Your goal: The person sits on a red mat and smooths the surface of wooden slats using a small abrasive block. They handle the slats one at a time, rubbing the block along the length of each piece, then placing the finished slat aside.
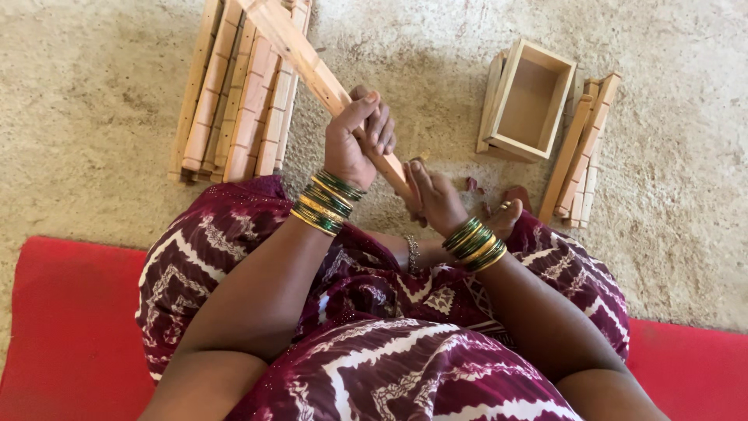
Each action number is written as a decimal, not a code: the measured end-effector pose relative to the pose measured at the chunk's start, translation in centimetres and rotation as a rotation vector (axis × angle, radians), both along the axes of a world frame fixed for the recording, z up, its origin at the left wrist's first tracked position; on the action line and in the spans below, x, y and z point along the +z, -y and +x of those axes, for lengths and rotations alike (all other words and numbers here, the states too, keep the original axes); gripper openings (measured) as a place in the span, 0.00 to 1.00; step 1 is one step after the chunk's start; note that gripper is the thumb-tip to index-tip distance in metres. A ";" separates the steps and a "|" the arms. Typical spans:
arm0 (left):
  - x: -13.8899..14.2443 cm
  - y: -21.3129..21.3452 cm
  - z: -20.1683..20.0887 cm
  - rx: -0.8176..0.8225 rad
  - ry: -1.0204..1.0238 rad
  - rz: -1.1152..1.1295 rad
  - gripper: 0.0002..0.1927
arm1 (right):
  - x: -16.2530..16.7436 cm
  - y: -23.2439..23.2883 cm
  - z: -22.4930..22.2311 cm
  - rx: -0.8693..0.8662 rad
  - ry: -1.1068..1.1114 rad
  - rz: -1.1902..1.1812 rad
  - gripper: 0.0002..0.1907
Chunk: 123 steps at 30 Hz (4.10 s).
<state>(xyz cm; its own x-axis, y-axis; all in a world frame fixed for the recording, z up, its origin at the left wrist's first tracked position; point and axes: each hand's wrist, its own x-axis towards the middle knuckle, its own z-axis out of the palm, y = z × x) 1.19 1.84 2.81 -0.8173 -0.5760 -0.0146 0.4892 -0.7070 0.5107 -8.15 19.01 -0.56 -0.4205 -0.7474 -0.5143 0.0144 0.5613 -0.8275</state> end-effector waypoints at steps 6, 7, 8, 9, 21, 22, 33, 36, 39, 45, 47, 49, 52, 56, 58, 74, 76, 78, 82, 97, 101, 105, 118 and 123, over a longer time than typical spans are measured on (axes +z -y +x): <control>-1.0 0.7 -1.2 0.249 0.497 0.254 0.07 | -0.8 -0.2 -0.1 0.262 -0.895 -0.001 0.26; -1.1 0.9 -1.0 0.247 0.451 0.232 0.09 | -0.8 -0.2 0.0 0.247 -0.796 -0.067 0.26; -1.1 1.0 -0.8 0.246 0.405 0.208 0.12 | -0.7 -0.2 0.1 0.231 -0.697 -0.132 0.27; -1.0 1.1 -0.5 0.243 0.357 0.182 0.14 | -0.6 -0.1 0.1 0.213 -0.598 -0.198 0.28; -1.3 1.4 -0.8 0.282 0.465 0.342 0.09 | -0.5 0.1 0.6 0.154 -0.662 -0.077 0.27; -1.4 1.5 -0.8 0.272 0.447 0.308 0.10 | -0.6 0.1 0.6 0.160 -0.645 -0.087 0.28; -1.1 0.9 -0.6 0.246 0.421 0.195 0.11 | -1.3 0.0 -0.1 0.149 -0.696 -0.093 0.32; -1.2 1.3 -0.7 0.319 0.550 0.366 0.10 | -0.7 0.2 0.4 0.236 -0.784 -0.142 0.31; -1.0 0.9 -0.4 0.258 0.318 0.075 0.17 | 0.1 0.6 0.5 0.073 -0.303 0.236 0.31; -1.0 0.5 -0.4 0.217 0.198 0.109 0.12 | -0.1 0.2 -0.2 -0.005 -0.283 0.056 0.30; -1.5 1.1 -0.6 0.279 0.365 0.193 0.11 | -1.0 -0.2 -0.1 0.081 -0.629 -0.073 0.29; -2.0 1.7 -0.9 0.318 0.444 0.257 0.10 | -2.1 -0.3 -0.4 0.120 -0.830 -0.123 0.29; -2.5 2.0 -1.0 0.341 0.430 0.281 0.11 | -3.4 0.0 -1.9 0.137 -1.148 -0.104 0.28; -2.1 2.0 -0.7 0.388 0.366 0.242 0.14 | -3.4 -0.2 -5.9 -0.430 -0.302 -0.175 0.33; -1.5 2.3 -0.5 0.396 0.354 0.255 0.16 | -2.8 -0.7 -8.3 -0.440 -0.430 -0.194 0.35; -2.4 3.6 -0.4 0.354 0.708 -0.048 0.16 | 2.3 -4.9 -16.1 -0.775 -0.664 -0.407 0.24; -2.5 3.5 -0.6 0.250 0.765 -0.175 0.14 | 2.4 -5.1 -16.3 -0.731 -0.734 -0.532 0.22; -2.3 3.3 -0.6 0.164 0.791 -0.339 0.14 | 2.7 -5.2 -16.5 -0.741 -0.841 -0.541 0.22; -1.6 2.3 -0.8 -0.025 1.065 -0.800 0.17 | 3.6 -4.8 -15.8 -0.670 -0.956 -0.666 0.20; -0.7 -2.0 -0.6 -0.535 0.828 -1.574 0.14 | 6.4 -4.8 -9.0 -0.510 -0.904 -0.630 0.27; -0.8 -2.4 -0.7 -0.345 0.644 -1.188 0.14 | 8.4 -4.8 -10.9 -0.609 -0.340 -0.919 0.19; -1.1 -2.5 -0.9 -0.296 0.428 -1.025 0.15 | 7.9 -3.3 -11.0 -0.626 -0.096 -0.765 0.11; -4.1 -0.7 -1.6 -0.087 0.549 -0.376 0.23 | 1.4 -0.7 -7.8 -0.076 -0.216 -0.140 0.11; -3.3 -0.1 -1.4 0.016 0.494 -0.284 0.24 | -0.8 0.3 -6.6 -0.048 -0.219 -0.173 0.12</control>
